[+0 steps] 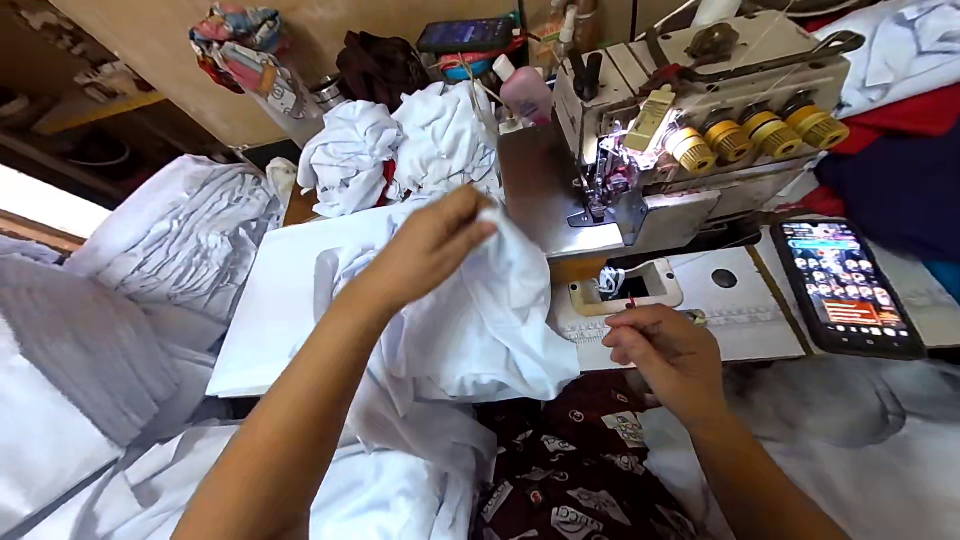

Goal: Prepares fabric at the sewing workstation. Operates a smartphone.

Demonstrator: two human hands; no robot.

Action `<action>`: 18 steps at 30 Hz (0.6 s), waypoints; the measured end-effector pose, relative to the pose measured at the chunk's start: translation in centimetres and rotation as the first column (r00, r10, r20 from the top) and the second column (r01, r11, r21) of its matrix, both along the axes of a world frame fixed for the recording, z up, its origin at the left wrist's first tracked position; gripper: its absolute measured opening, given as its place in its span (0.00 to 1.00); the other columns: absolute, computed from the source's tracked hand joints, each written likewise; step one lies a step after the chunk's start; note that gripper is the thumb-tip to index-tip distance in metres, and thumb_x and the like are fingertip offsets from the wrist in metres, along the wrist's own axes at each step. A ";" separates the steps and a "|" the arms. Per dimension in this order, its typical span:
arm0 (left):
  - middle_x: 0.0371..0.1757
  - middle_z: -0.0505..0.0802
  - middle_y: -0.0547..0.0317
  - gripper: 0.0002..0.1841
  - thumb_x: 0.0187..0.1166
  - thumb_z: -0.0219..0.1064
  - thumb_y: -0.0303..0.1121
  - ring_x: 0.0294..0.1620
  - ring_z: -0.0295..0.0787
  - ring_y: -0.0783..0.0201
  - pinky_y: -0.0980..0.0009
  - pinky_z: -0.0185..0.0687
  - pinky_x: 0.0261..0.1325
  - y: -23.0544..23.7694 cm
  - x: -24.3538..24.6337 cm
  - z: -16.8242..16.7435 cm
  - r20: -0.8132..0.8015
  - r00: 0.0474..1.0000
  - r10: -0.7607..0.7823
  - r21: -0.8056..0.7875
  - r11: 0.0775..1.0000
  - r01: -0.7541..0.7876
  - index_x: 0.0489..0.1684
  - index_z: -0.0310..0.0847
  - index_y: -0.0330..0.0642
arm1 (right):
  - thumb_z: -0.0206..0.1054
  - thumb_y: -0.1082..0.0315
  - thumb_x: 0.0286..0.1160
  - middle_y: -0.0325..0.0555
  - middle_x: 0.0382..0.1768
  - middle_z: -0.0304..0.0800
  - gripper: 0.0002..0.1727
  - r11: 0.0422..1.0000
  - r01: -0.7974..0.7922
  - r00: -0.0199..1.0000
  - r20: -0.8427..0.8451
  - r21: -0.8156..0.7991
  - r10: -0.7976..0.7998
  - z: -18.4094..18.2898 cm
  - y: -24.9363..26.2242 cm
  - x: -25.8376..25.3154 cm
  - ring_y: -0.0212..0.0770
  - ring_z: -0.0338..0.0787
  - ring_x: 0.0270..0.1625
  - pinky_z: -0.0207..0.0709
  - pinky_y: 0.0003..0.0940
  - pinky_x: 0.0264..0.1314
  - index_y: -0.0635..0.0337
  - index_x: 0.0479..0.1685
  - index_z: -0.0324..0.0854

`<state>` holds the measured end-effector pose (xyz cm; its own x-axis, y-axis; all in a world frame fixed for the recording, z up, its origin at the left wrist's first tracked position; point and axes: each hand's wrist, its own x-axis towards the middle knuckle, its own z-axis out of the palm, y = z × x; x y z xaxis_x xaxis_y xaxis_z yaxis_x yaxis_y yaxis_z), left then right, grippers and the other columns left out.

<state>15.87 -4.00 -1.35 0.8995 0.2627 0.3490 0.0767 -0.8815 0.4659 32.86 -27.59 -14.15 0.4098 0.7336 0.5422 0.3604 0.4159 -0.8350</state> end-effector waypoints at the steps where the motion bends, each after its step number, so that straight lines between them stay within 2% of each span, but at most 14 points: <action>1: 0.39 0.87 0.57 0.13 0.88 0.55 0.32 0.39 0.82 0.74 0.74 0.80 0.47 -0.4 1.0 1.7 0.084 0.996 -0.013 0.019 1.000 0.011 0.48 0.82 0.32 | 0.62 0.58 0.87 0.25 0.37 0.92 0.11 0.999 -0.034 0.999 0.009 0.030 0.034 0.6 0.6 -0.3 0.14 0.88 0.37 0.84 0.13 0.41 0.53 0.50 0.87; 3: 0.39 0.86 0.56 0.12 0.88 0.56 0.31 0.42 0.79 0.75 0.79 0.74 0.50 -1.2 3.1 4.7 0.213 0.971 -0.108 0.164 0.984 0.073 0.45 0.83 0.32 | 0.63 0.55 0.87 0.28 0.44 0.94 0.13 0.992 -0.070 0.997 0.042 0.110 0.065 1.9 1.8 -1.1 0.19 0.91 0.43 0.88 0.18 0.46 0.51 0.54 0.87; 4: 0.41 0.88 0.52 0.11 0.87 0.59 0.31 0.46 0.81 0.69 0.75 0.73 0.53 -1.7 4.1 5.9 0.236 0.957 -0.168 0.264 0.959 0.103 0.44 0.85 0.32 | 0.65 0.54 0.85 0.28 0.50 0.93 0.13 0.988 -0.051 0.997 0.058 0.147 0.043 2.6 2.4 -1.5 0.22 0.92 0.50 0.88 0.21 0.52 0.48 0.58 0.86; 6: 0.43 0.87 0.49 0.11 0.85 0.64 0.35 0.48 0.82 0.59 0.67 0.74 0.53 -2.6 5.7 7.5 0.201 0.945 -0.257 0.423 0.893 0.153 0.45 0.89 0.37 | 0.70 0.50 0.79 0.22 0.64 0.85 0.20 0.979 0.013 0.998 0.050 0.202 -0.023 3.9 3.3 -1.6 0.26 0.86 0.65 0.83 0.27 0.67 0.35 0.68 0.77; 7: 0.43 0.86 0.48 0.11 0.84 0.65 0.37 0.49 0.82 0.57 0.65 0.75 0.51 -3.1 6.2 7.9 0.171 0.940 -0.295 0.458 0.868 0.189 0.44 0.90 0.39 | 0.72 0.47 0.76 0.19 0.67 0.82 0.25 0.972 0.042 0.999 0.010 0.231 -0.045 4.7 3.7 -1.4 0.26 0.84 0.69 0.81 0.28 0.70 0.31 0.71 0.74; 9: 0.42 0.86 0.50 0.10 0.82 0.67 0.37 0.49 0.84 0.56 0.63 0.77 0.49 -4.1 6.9 7.8 0.111 0.925 -0.362 0.465 0.842 0.274 0.41 0.90 0.41 | 0.75 0.45 0.71 0.18 0.70 0.80 0.34 0.970 0.048 0.998 -0.060 0.238 -0.035 6.0 4.0 -0.6 0.26 0.84 0.69 0.82 0.27 0.69 0.34 0.77 0.66; 10: 0.41 0.88 0.50 0.09 0.82 0.67 0.36 0.48 0.85 0.55 0.62 0.79 0.48 -4.5 7.0 7.3 0.084 0.919 -0.386 0.452 0.837 0.310 0.40 0.90 0.41 | 0.76 0.46 0.70 0.17 0.69 0.80 0.38 0.979 0.020 0.997 -0.077 0.203 -0.005 6.3 3.9 -0.2 0.25 0.84 0.68 0.83 0.26 0.68 0.38 0.80 0.63; 11: 0.40 0.90 0.51 0.09 0.81 0.67 0.35 0.46 0.88 0.56 0.62 0.81 0.45 -4.7 7.0 6.8 0.058 0.916 -0.396 0.446 0.831 0.331 0.41 0.91 0.41 | 0.76 0.49 0.71 0.16 0.65 0.82 0.38 0.987 -0.022 0.994 -0.099 0.156 0.038 6.3 3.8 0.0 0.22 0.85 0.64 0.84 0.23 0.65 0.40 0.80 0.63; 13: 0.38 0.91 0.52 0.09 0.82 0.65 0.34 0.43 0.91 0.57 0.61 0.82 0.43 -4.2 6.6 5.8 0.024 0.919 -0.395 0.443 0.828 0.344 0.42 0.90 0.40 | 0.73 0.62 0.75 0.17 0.53 0.90 0.25 0.994 -0.091 0.984 -0.151 0.064 0.100 5.6 3.6 0.0 0.19 0.90 0.52 0.87 0.19 0.54 0.43 0.70 0.72; 15: 0.40 0.93 0.50 0.10 0.83 0.64 0.32 0.45 0.91 0.57 0.62 0.83 0.49 -2.8 5.9 5.9 0.048 0.921 -0.388 0.424 0.842 0.333 0.44 0.91 0.37 | 0.69 0.66 0.78 0.21 0.46 0.92 0.20 0.987 -0.157 0.974 -0.171 -0.031 0.150 3.9 3.7 -0.7 0.19 0.91 0.46 0.88 0.20 0.51 0.50 0.66 0.73; 16: 0.40 0.93 0.49 0.10 0.83 0.65 0.32 0.46 0.90 0.58 0.63 0.81 0.52 -2.1 5.4 6.2 0.081 0.919 -0.386 0.411 0.853 0.322 0.44 0.91 0.35 | 0.69 0.66 0.78 0.23 0.44 0.93 0.19 0.976 -0.207 0.965 -0.180 -0.074 0.191 2.8 3.8 -1.3 0.19 0.91 0.45 0.88 0.21 0.51 0.55 0.66 0.73; 18: 0.41 0.93 0.49 0.11 0.83 0.66 0.32 0.48 0.87 0.64 0.69 0.76 0.56 -0.8 4.3 7.4 0.147 0.923 -0.354 0.398 0.876 0.273 0.43 0.90 0.33 | 0.70 0.68 0.77 0.30 0.42 0.94 0.16 0.930 -0.321 0.940 -0.184 -0.180 0.289 0.6 3.8 -2.6 0.19 0.91 0.44 0.87 0.21 0.50 0.64 0.58 0.78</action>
<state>20.20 -4.85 6.04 0.8082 -0.2028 0.5529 -0.2954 -0.9518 0.0828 30.21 -23.79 -13.52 0.2143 0.9241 0.3164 0.1058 0.3001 -0.9480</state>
